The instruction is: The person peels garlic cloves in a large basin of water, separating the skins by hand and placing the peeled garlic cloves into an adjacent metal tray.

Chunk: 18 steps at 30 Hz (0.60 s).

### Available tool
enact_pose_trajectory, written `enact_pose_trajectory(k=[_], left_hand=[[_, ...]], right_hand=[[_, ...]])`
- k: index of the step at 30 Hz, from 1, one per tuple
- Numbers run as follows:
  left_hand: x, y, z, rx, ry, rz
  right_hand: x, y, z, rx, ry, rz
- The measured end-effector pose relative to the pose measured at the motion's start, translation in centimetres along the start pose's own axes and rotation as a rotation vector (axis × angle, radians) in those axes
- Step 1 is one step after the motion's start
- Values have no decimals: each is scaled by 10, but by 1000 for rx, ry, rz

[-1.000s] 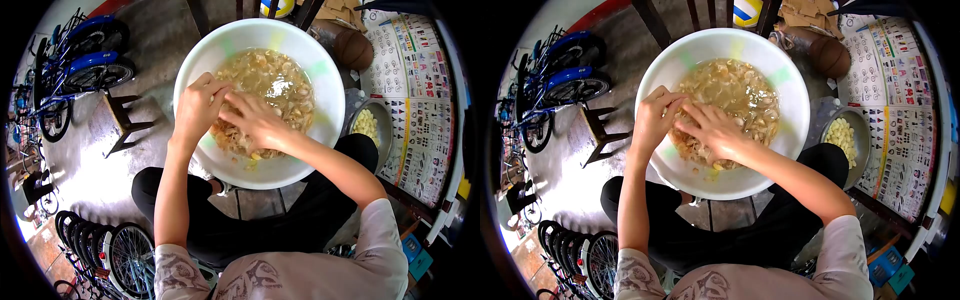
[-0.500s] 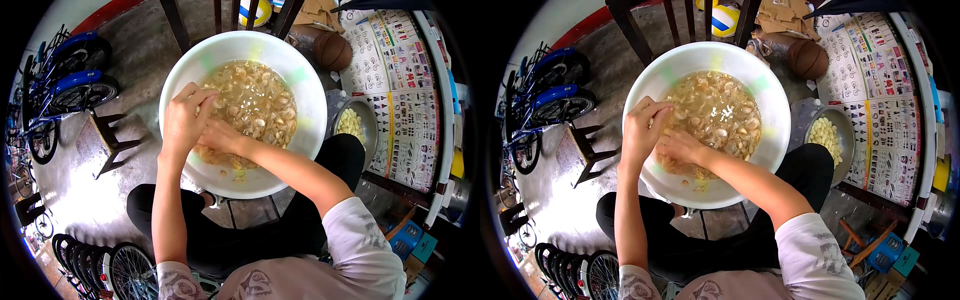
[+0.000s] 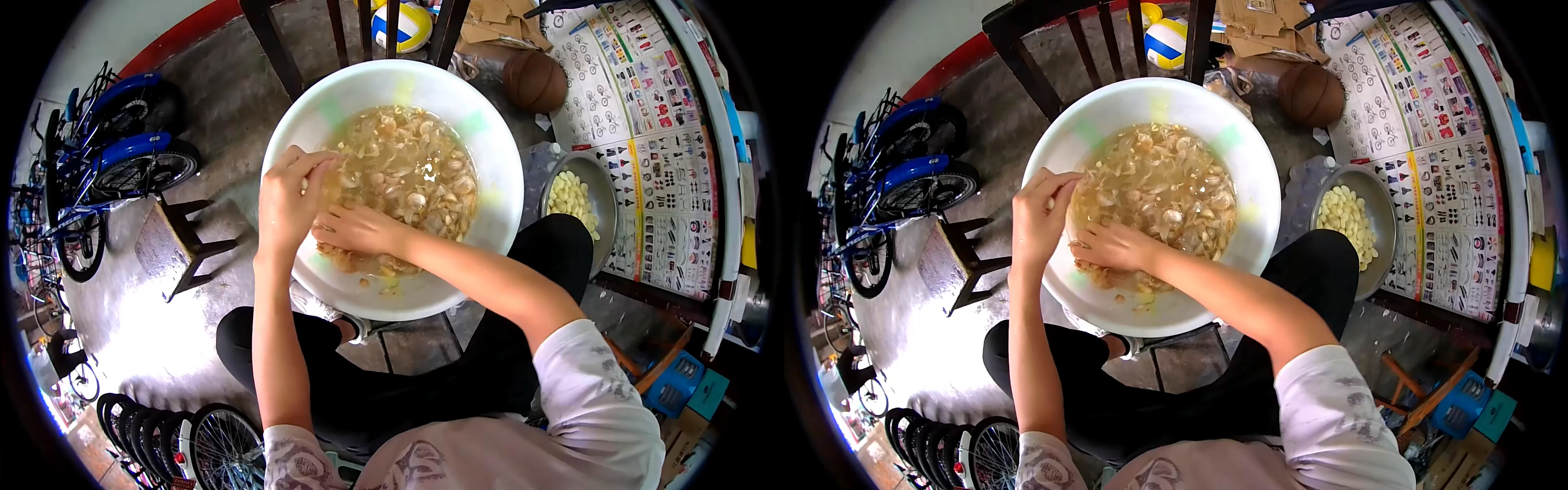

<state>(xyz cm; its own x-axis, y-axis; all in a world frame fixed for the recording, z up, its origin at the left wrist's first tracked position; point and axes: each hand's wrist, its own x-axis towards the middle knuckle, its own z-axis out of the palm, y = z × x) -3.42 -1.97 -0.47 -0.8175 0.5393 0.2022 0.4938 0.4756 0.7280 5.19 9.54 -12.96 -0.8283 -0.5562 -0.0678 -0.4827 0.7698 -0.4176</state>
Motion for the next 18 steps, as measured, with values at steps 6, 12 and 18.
enact_pose_trajectory(k=[6,12,18], left_hand=[[-1,2,-12,-21,63,-22],[-5,4,-10,-31,59,12],[-6,12,-11,-6,64,-9]], right_hand=[[-23,0,-15,-274,329,-133],[-1,22,-23,3,163,296],[11,31,-7,190,98,348]])
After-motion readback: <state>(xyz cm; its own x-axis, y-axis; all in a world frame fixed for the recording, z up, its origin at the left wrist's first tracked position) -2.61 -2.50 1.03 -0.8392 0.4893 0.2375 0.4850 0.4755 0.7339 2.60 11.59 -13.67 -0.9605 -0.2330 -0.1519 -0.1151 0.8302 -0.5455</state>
